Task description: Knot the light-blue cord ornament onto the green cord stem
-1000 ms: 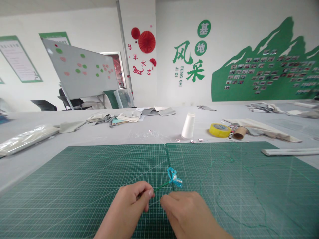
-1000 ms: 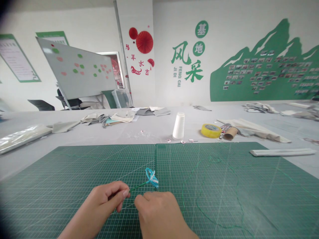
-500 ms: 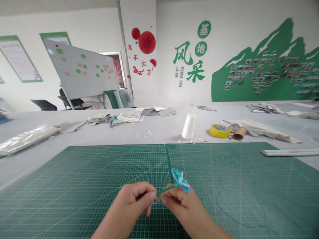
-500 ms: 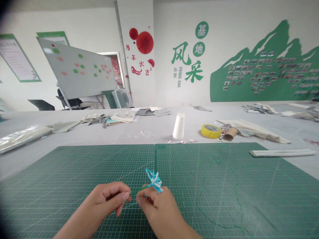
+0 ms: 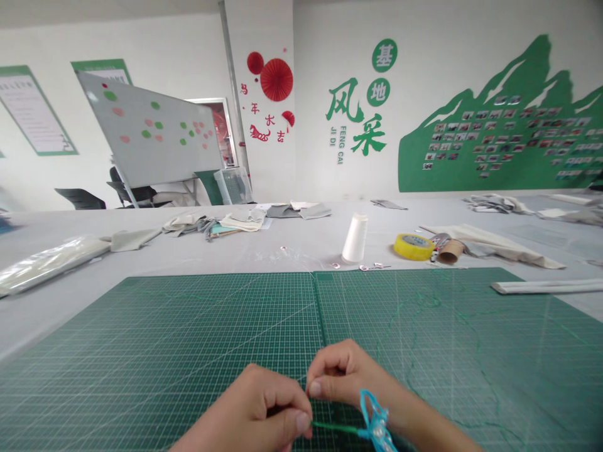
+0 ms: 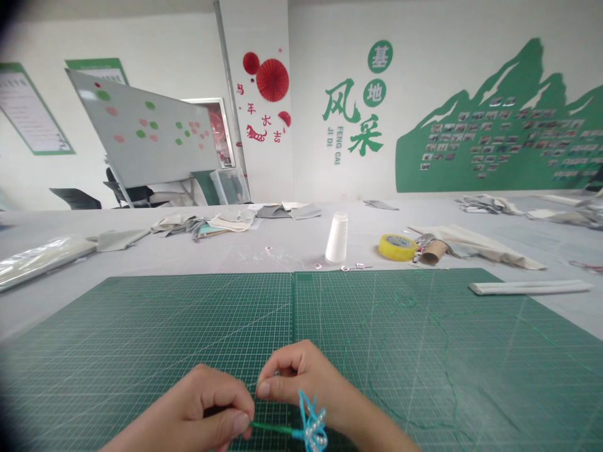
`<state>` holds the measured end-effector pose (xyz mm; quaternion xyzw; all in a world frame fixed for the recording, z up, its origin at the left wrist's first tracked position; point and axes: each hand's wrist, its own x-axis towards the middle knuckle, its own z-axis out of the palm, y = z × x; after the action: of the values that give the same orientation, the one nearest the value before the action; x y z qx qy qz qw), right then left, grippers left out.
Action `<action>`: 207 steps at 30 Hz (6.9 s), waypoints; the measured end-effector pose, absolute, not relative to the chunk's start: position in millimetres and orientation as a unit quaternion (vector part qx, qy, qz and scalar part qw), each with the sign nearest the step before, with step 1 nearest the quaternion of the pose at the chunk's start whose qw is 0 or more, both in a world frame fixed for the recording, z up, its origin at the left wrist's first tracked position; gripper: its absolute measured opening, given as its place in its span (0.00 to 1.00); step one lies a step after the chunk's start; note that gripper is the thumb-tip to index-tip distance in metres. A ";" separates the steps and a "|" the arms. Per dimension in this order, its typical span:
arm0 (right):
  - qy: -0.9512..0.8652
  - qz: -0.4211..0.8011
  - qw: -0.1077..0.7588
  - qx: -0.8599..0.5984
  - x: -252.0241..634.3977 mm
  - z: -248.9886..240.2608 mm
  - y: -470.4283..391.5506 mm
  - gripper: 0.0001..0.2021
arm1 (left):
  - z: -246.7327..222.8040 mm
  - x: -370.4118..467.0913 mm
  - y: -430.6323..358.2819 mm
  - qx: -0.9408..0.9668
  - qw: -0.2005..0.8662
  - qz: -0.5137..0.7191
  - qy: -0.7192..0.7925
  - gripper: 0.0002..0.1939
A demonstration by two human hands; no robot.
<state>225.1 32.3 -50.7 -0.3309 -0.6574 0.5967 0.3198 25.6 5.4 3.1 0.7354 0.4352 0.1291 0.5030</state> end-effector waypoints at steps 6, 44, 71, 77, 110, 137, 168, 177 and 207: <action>-0.682 0.569 0.301 -0.347 228.7 -38.5 31.2 0.09 | 5.6 30.0 5.2 0.776 0.445 0.060 0.444 0.12; -0.886 -0.042 0.266 -0.377 208.0 -31.3 -3.7 0.07 | -9.1 25.3 13.6 0.728 0.333 0.198 0.566 0.15; -0.813 0.183 0.336 -0.439 207.1 -51.9 3.5 0.13 | -2.5 21.8 14.3 0.684 0.432 0.265 0.524 0.14; -0.709 0.417 0.397 -0.408 207.6 -49.7 10.0 0.11 | -2.6 20.9 13.9 0.682 0.519 0.247 0.452 0.13; -0.846 0.206 0.280 -0.404 222.7 -4.4 1.5 0.07 | -9.5 34.8 3.9 0.810 0.270 0.079 0.514 0.14; -0.887 -0.031 0.292 -0.357 210.6 -26.9 -4.1 0.09 | -14.2 23.2 11.9 0.734 0.305 0.184 0.579 0.15; -0.889 -0.037 0.231 -0.393 208.3 -33.6 -1.6 0.07 | -4.1 22.8 19.3 0.679 0.476 0.222 0.513 0.14; -0.889 -0.043 0.211 -0.404 208.7 -37.2 -1.1 0.07 | -8.6 21.4 18.0 0.680 0.508 0.221 0.480 0.13; -0.885 -0.058 0.241 -0.395 206.3 -43.8 -0.6 0.08 | -9.8 21.9 19.1 0.677 0.500 0.247 0.480 0.12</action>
<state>206.3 -0.6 -43.8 -0.3945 -0.8848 -0.0579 0.2410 21.9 19.1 -9.8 0.6766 0.4804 0.2472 0.5003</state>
